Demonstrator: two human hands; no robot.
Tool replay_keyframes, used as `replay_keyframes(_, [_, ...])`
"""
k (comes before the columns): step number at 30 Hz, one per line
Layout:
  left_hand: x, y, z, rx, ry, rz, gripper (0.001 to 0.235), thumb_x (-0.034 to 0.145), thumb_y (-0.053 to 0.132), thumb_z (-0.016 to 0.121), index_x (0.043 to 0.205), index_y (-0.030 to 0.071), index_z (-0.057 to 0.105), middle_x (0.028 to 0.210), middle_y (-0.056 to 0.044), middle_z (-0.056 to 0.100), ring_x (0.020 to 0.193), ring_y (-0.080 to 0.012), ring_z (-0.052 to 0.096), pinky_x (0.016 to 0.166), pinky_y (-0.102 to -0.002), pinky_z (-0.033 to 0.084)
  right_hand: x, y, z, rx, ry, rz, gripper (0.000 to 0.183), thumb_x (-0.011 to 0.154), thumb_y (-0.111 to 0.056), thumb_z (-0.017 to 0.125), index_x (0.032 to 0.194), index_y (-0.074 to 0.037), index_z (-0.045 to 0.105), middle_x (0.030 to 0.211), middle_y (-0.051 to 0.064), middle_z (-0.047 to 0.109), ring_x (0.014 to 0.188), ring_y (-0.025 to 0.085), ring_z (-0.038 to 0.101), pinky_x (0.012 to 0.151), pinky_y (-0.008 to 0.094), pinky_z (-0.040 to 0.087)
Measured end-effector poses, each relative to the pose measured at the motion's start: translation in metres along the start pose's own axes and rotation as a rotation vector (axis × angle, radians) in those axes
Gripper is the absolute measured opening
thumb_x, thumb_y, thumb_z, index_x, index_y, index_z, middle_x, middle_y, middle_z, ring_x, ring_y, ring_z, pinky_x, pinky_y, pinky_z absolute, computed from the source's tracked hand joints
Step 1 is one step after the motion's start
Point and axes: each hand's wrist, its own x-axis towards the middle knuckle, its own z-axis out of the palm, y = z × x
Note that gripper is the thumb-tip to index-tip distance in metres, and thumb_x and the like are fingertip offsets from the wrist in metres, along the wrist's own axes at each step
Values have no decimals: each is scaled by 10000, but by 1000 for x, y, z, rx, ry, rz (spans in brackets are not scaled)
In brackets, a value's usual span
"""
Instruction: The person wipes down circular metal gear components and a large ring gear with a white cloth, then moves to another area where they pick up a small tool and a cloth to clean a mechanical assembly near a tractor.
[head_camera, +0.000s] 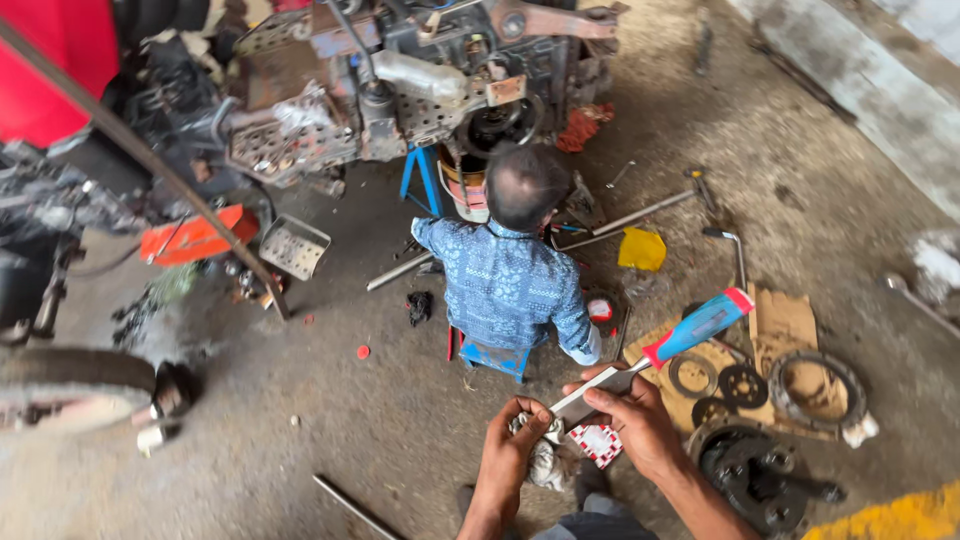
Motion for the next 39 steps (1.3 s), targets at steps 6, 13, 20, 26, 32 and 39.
replay_keyframes(6, [22,28,-56,131,-120,53,150,956,210,670,956,60,662,798,8,636,723,-90,577,643,-248,468,-4,13,37,105,189,-156,283,874,-9,662,1155,21,639,1068,239,735,1012,308,755,778,495,664])
replay_keyframes(13, [23,62,-41,413,-325,77,116,928,148,710,1012,74,680,809,19,646,725,-65,538,626,-249,430,-22,35,57,144,294,-239,306,909,-26,664,1211,14,634,1100,276,743,964,344,744,762,466,640])
replay_keyframes(20, [36,42,-43,234,-475,119,97,993,116,693,968,26,668,883,-28,675,832,-74,604,715,-249,487,-34,24,51,60,418,-353,286,927,-39,669,1207,10,639,1120,238,742,1030,302,744,777,415,635])
replay_keyframes(26, [28,54,-22,490,-489,111,211,922,122,606,1130,147,638,920,28,700,814,-63,658,676,-257,509,-43,4,33,30,408,-394,263,944,-50,675,1199,7,645,1146,220,732,1070,295,737,759,398,632])
replay_keyframes(32, [26,40,13,523,-437,149,124,988,167,694,974,44,696,737,-3,582,640,-87,468,553,-293,369,-41,-5,22,41,347,-411,251,925,-29,672,1173,7,648,1123,224,731,1065,299,741,764,433,662])
replay_keyframes(39, [28,25,28,560,-354,195,204,996,244,693,964,44,713,769,-21,683,678,-81,563,594,-288,446,-43,-30,-3,34,335,-417,234,954,-30,652,1186,5,649,1106,238,740,985,305,751,774,413,647])
